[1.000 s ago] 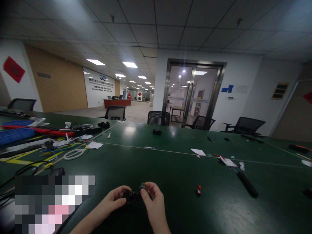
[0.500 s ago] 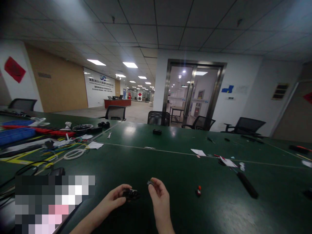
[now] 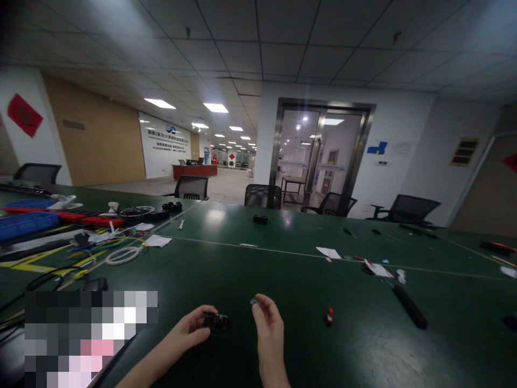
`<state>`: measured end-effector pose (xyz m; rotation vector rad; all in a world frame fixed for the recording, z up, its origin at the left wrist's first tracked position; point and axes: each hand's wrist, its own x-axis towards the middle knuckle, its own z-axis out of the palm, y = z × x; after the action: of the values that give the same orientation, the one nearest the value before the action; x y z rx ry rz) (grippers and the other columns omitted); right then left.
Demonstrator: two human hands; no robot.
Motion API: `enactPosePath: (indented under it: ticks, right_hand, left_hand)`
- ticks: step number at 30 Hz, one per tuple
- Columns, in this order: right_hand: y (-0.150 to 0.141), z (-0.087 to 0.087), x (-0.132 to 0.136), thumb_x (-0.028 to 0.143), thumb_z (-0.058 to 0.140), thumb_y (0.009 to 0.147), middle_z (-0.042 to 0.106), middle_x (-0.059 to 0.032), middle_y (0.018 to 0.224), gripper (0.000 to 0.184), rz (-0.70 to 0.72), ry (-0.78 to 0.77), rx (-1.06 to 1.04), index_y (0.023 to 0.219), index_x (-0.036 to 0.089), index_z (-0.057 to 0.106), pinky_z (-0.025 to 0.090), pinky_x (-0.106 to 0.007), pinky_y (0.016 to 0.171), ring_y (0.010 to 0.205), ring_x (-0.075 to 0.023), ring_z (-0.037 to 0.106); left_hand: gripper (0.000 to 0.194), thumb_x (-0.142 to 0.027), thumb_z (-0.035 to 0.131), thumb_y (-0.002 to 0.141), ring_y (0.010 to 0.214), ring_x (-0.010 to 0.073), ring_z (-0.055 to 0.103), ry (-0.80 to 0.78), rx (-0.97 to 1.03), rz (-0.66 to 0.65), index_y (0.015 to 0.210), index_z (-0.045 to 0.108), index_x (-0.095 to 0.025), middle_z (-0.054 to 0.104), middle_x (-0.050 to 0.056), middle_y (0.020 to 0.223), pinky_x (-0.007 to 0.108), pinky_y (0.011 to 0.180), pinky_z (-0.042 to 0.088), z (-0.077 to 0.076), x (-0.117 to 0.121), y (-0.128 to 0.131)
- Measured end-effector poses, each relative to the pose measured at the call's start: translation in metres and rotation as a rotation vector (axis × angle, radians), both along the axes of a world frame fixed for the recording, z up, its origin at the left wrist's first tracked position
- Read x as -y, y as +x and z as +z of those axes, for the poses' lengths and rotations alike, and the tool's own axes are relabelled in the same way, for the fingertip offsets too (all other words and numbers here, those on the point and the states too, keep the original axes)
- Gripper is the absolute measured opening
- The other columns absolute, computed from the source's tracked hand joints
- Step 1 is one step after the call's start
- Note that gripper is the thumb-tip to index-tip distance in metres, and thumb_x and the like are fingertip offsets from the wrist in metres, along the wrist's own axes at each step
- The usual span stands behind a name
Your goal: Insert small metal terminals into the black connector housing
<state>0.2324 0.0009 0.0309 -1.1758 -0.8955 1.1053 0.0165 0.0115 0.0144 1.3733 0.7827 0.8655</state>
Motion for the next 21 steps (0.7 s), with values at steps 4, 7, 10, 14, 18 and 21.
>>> enactPosePath:
  ticks: [4,7,10,14,18,21]
  right_hand:
    - [0.000,-0.002,-0.001,0.049,0.065,0.068,0.064,-0.0062,0.104,0.047,0.001,0.025,0.020,0.104,0.020,0.061,0.044,-0.036,0.087,0.105,-0.0260,0.055]
    - [-0.002,-0.002,-0.001,0.049,0.066,0.067,0.064,-0.0065,0.104,0.049,-0.009,0.048,0.017,0.106,0.020,0.060,0.044,-0.036,0.087,0.103,-0.0254,0.056]
    - [-0.003,0.001,0.001,0.050,0.067,0.066,0.064,-0.0068,0.105,0.050,-0.009,0.037,0.009,0.105,0.019,0.060,0.043,-0.037,0.089,0.105,-0.0263,0.055]
    - [-0.004,0.010,0.004,0.051,0.069,0.062,0.065,-0.0075,0.104,0.051,0.014,0.022,-0.009,0.101,0.019,0.061,0.043,-0.039,0.090,0.107,-0.0280,0.054]
    - [-0.005,0.013,0.006,0.054,0.070,0.060,0.065,-0.0075,0.104,0.054,0.044,-0.001,-0.015,0.100,0.019,0.062,0.044,-0.038,0.090,0.107,-0.0283,0.054]
    - [-0.007,0.013,0.006,0.054,0.069,0.061,0.064,-0.0075,0.104,0.053,0.088,0.019,0.005,0.100,0.019,0.062,0.043,-0.038,0.091,0.107,-0.0280,0.054]
  left_hand:
    - [0.049,-0.048,0.070,0.068,0.093,0.0224,0.057,-0.014,0.014,0.002,0.106,0.053,-0.021,0.063,0.005,0.104,0.031,0.077,0.037,0.004,0.003,0.001]
    - [0.046,-0.046,0.068,0.071,0.093,0.0214,0.057,-0.006,0.008,-0.009,0.107,0.053,-0.021,0.064,0.005,0.106,0.030,0.077,0.037,0.004,0.002,0.001]
    - [0.050,-0.049,0.069,0.069,0.092,0.0217,0.057,0.009,-0.006,-0.001,0.108,0.053,-0.021,0.063,0.005,0.105,0.029,0.075,0.037,-0.001,0.000,0.000]
    - [0.052,-0.050,0.070,0.069,0.093,0.0222,0.056,0.021,0.010,0.010,0.108,0.053,-0.022,0.063,0.005,0.105,0.030,0.076,0.037,-0.005,-0.001,0.000]
    - [0.050,-0.047,0.069,0.070,0.097,0.0235,0.056,0.029,0.035,-0.012,0.109,0.052,-0.022,0.062,0.006,0.107,0.031,0.079,0.037,-0.003,0.001,0.001]
    - [0.047,-0.045,0.069,0.072,0.098,0.0232,0.056,0.034,0.050,-0.030,0.110,0.051,-0.023,0.062,0.005,0.108,0.031,0.079,0.038,-0.002,0.002,0.001]
